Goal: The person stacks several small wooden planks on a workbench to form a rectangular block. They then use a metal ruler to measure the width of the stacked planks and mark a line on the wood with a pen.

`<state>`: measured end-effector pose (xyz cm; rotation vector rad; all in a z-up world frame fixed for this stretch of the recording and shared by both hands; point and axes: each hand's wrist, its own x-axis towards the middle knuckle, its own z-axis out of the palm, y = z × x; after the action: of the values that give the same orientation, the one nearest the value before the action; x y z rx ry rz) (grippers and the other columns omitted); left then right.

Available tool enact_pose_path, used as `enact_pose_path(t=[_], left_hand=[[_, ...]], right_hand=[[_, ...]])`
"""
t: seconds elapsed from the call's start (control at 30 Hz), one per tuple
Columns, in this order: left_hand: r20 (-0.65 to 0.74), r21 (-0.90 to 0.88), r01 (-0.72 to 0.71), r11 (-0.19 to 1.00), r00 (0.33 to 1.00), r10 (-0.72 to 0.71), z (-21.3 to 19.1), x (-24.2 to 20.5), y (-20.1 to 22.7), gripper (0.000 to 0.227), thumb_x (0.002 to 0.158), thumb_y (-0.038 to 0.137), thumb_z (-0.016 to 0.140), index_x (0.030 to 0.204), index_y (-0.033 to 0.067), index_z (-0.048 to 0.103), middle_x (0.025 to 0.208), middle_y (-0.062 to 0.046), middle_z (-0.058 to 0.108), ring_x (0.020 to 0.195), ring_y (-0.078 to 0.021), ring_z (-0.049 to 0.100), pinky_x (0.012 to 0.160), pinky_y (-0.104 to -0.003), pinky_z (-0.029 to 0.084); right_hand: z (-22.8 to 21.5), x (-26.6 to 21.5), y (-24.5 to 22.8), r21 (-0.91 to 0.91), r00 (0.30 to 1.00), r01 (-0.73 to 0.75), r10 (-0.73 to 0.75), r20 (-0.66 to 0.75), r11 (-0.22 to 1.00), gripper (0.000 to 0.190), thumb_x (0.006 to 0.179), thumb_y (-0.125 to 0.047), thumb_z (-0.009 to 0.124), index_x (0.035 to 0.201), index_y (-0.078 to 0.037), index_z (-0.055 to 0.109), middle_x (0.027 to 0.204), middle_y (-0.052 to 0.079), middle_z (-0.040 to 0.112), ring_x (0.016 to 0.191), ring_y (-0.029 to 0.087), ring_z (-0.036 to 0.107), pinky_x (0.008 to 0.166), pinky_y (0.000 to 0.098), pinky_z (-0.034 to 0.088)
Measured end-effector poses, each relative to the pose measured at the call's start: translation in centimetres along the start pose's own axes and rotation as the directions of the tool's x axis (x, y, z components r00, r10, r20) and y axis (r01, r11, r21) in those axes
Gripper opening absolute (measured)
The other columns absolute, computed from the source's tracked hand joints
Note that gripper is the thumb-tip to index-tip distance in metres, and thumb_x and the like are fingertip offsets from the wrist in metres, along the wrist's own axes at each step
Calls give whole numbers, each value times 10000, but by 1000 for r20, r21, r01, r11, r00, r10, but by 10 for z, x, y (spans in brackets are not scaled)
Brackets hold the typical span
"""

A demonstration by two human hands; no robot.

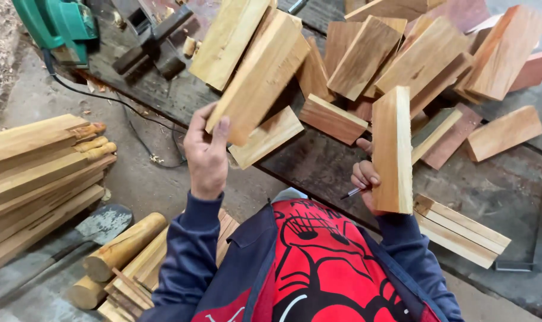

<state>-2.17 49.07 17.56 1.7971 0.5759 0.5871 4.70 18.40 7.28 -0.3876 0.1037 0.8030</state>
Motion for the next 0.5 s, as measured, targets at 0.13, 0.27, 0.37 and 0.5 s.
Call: enact_pose_path(t=[0.13,0.27,0.37,0.5], left_hand=[[71,-694,197,692,976,-207,9,-15,-36,436,808,173,657,1177,18,484,945,-139,648,874,-194,628,799,-374,527],[339,-938,343,-40,891,-303,27,-10,-118,258,873,366,547,1006,178,663,1020,-32,662,978,-179,602,882,-353,434],[298,-877,408,254,876,-379,57,-19,-8,277,777,409,626,873,150,649,719,1,640,663,-125,620,649,-280,498],[110,-860,327,393,869,-482,136,-36,-106,263,807,359,695,741,130,584,616,-7,590,528,-97,595,512,-201,504]], right_hand=[[-52,-2,-11,16,982,-36,32,187,999,551,926,-386,354,1298,18,400,483,-54,373,479,103,308,483,201,310],[-4,6,-6,-187,987,3,27,159,982,195,913,-391,447,886,-211,516,542,-105,348,487,33,227,442,165,174],[47,-14,-11,-174,967,-183,209,146,968,234,879,-407,491,938,-184,525,621,-46,401,538,94,302,480,229,241],[79,-54,-7,-164,915,-401,401,-30,902,391,810,-443,580,1043,-131,542,780,67,512,640,214,455,556,352,378]])
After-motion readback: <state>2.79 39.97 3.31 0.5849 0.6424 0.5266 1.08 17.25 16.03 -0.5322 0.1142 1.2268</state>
